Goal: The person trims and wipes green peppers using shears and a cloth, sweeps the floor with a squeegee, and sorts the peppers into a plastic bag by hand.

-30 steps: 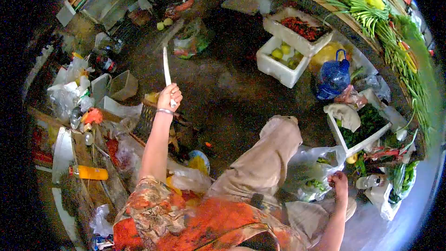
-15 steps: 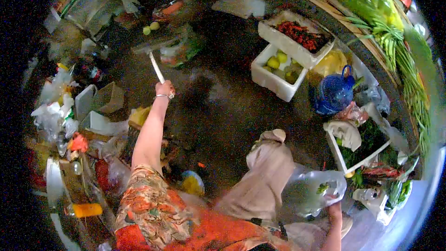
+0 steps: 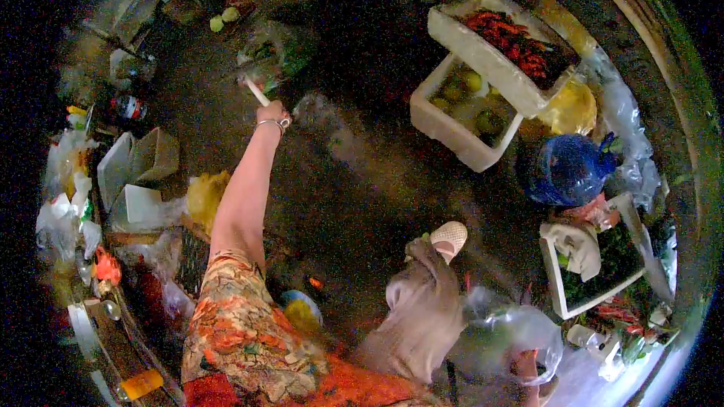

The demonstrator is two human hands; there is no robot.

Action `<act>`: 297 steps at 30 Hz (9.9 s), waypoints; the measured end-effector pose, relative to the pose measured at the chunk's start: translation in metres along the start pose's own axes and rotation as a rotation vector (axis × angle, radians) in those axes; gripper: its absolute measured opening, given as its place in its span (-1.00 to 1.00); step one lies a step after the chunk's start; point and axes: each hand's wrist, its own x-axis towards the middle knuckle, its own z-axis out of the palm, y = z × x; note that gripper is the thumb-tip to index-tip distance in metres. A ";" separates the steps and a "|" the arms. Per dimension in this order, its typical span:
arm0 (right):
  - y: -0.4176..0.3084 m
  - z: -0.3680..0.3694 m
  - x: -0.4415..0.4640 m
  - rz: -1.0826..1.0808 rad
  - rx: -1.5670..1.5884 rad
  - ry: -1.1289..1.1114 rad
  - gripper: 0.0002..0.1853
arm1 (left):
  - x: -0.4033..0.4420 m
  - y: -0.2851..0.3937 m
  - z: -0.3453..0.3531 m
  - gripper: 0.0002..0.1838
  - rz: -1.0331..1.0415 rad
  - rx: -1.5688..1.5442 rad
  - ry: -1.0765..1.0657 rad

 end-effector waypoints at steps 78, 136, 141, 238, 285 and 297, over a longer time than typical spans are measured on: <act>0.000 0.034 -0.048 -0.062 0.262 -0.109 -0.81 | -0.041 -0.013 -0.115 -0.69 0.449 0.798 0.271; -0.019 0.043 -0.051 -0.403 0.046 -0.303 -0.38 | -0.401 -0.027 -0.302 -0.98 -0.454 -1.247 -1.233; -0.036 0.044 -0.063 -0.421 0.007 -0.302 -0.47 | -0.458 -0.034 -0.359 -0.91 -0.457 -1.090 -1.200; -0.024 -0.219 -0.276 -0.734 -0.098 0.972 -0.76 | -0.089 -0.109 -0.018 0.11 0.624 1.119 -0.650; -0.030 -0.099 -0.336 -0.359 -0.599 0.751 -0.69 | -0.299 0.055 -0.028 -0.71 0.916 0.540 -0.441; -0.041 -0.056 -0.275 -0.691 -0.445 0.486 -0.70 | -0.583 0.025 0.004 -0.86 0.916 0.642 -1.627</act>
